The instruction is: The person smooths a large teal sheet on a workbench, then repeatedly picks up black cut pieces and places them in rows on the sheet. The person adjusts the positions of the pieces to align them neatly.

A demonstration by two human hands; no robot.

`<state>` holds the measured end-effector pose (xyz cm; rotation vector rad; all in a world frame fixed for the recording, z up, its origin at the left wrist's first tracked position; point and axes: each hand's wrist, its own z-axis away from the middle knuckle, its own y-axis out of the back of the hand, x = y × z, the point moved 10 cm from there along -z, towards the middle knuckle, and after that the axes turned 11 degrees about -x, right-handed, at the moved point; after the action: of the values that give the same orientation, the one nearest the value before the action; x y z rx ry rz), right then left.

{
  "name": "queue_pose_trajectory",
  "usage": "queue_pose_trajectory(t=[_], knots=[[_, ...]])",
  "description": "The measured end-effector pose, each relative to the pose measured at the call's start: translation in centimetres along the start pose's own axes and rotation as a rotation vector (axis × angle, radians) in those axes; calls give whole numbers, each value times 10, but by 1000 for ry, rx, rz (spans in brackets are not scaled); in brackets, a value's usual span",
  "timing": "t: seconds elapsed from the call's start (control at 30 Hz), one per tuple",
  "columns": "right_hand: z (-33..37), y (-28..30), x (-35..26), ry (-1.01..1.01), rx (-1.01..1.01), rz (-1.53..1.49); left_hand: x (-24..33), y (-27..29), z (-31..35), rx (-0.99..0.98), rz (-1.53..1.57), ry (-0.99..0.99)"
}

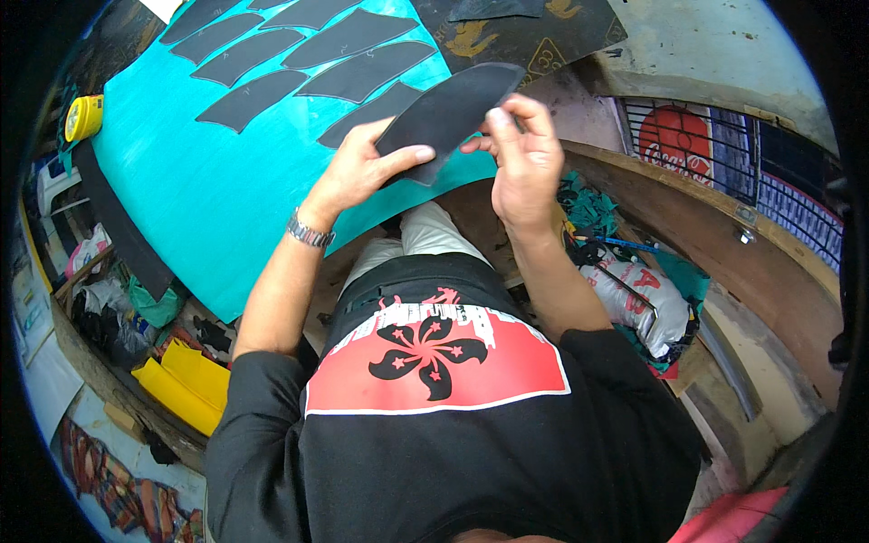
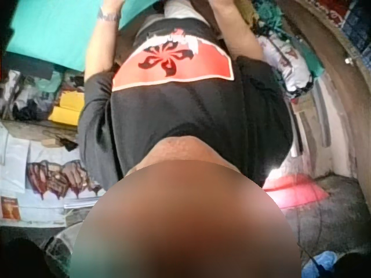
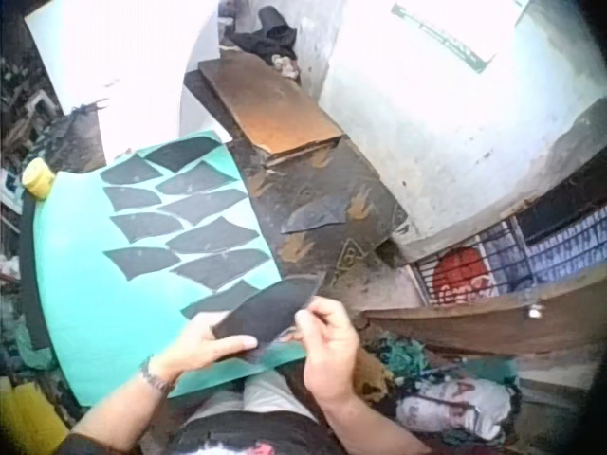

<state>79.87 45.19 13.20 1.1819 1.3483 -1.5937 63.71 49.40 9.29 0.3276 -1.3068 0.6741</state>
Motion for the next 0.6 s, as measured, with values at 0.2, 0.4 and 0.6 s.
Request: queue_pose_trajectory(t=[0.2, 0.4, 0.6], knots=[[14, 13, 26, -67, -68, 1047, -45, 6, 61, 59, -76, 47], [-38, 47, 42, 23, 4, 685, -61, 19, 100, 92, -446, 80], [-156, 5, 93, -57, -160, 783, -61, 36, 112, 360, -622, -179]])
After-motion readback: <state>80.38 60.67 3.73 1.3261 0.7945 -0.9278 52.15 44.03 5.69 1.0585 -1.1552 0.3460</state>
